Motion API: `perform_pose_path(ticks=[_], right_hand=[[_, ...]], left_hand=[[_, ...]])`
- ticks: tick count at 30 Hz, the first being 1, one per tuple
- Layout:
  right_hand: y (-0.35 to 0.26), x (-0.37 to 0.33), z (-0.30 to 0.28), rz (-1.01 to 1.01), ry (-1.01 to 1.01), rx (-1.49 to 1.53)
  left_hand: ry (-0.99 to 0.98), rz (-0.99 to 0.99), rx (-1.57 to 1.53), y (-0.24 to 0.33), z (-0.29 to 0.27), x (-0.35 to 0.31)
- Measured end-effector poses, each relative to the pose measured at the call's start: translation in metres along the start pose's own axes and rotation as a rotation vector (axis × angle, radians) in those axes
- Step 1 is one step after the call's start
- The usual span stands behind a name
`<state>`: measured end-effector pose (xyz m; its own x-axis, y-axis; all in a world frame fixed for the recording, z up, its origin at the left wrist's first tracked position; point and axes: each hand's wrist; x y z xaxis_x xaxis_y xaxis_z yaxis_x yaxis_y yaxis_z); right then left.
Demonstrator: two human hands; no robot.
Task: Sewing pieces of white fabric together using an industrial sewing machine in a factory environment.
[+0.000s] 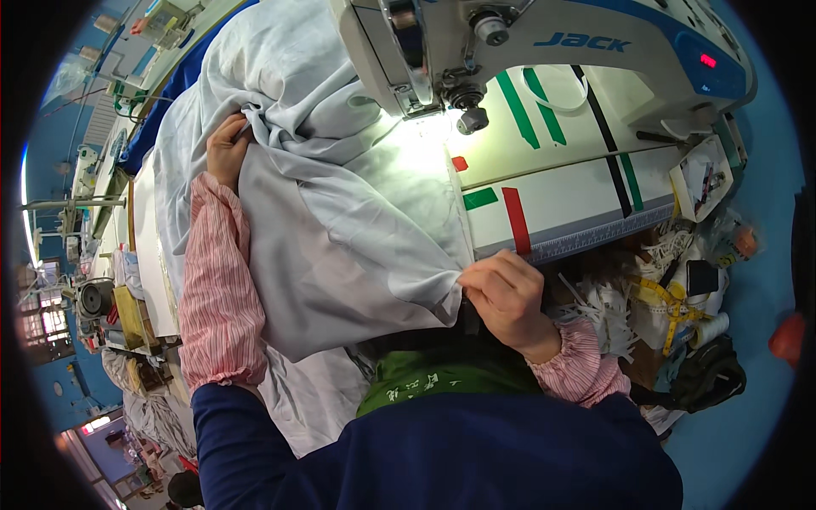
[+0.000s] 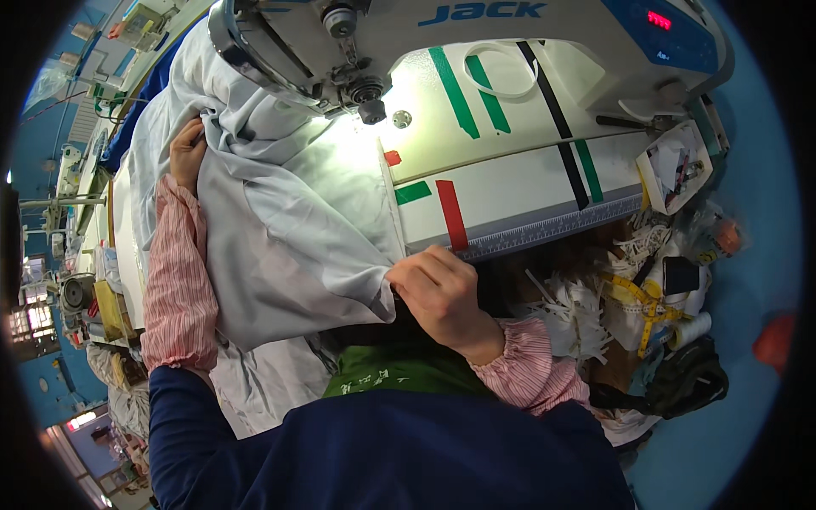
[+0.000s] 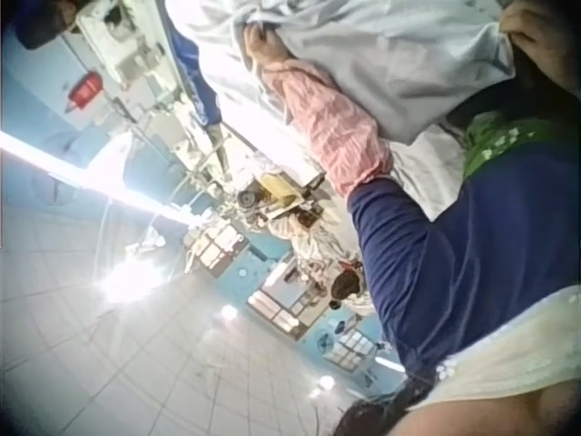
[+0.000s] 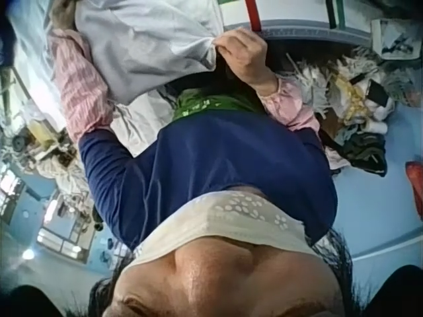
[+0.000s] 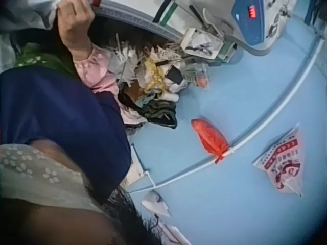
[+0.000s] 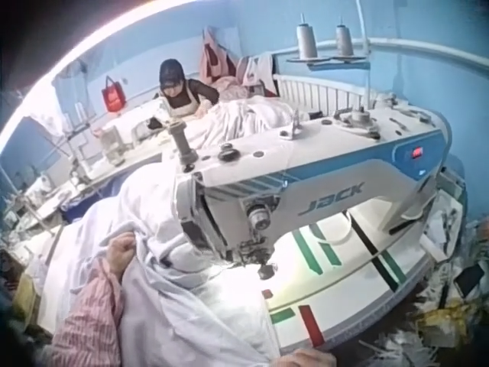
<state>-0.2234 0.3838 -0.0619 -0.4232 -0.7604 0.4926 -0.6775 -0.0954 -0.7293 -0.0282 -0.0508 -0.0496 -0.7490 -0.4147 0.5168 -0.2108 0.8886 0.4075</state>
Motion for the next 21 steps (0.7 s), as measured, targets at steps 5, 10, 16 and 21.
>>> perform_pose_path(ticks=[5,10,16,21], right_hand=[[0.001,0.034,-0.003,0.086,-0.106,-0.082],[0.013,0.067,0.002,0.1,-0.168,-0.05],[0.029,0.097,0.011,0.11,-0.197,0.002],[0.038,0.116,0.015,0.228,-0.323,-0.007]], left_hand=[[-0.02,0.004,-0.027,-0.022,0.005,0.02],[-0.059,-0.001,-0.038,-0.052,0.002,0.04],[-0.067,-0.003,-0.058,-0.08,0.009,0.062],[-0.057,0.033,-0.061,-0.11,0.009,0.079]])
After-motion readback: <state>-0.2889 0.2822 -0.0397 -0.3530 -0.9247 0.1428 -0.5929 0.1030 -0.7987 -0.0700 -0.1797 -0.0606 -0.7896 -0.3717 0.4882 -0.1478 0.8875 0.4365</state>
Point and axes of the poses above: each hand's wrist, its own x-axis towards the middle knuckle, its own z-axis out of the palm, y = z × x, and after that the axes turned 7 degrees about z, right-handed
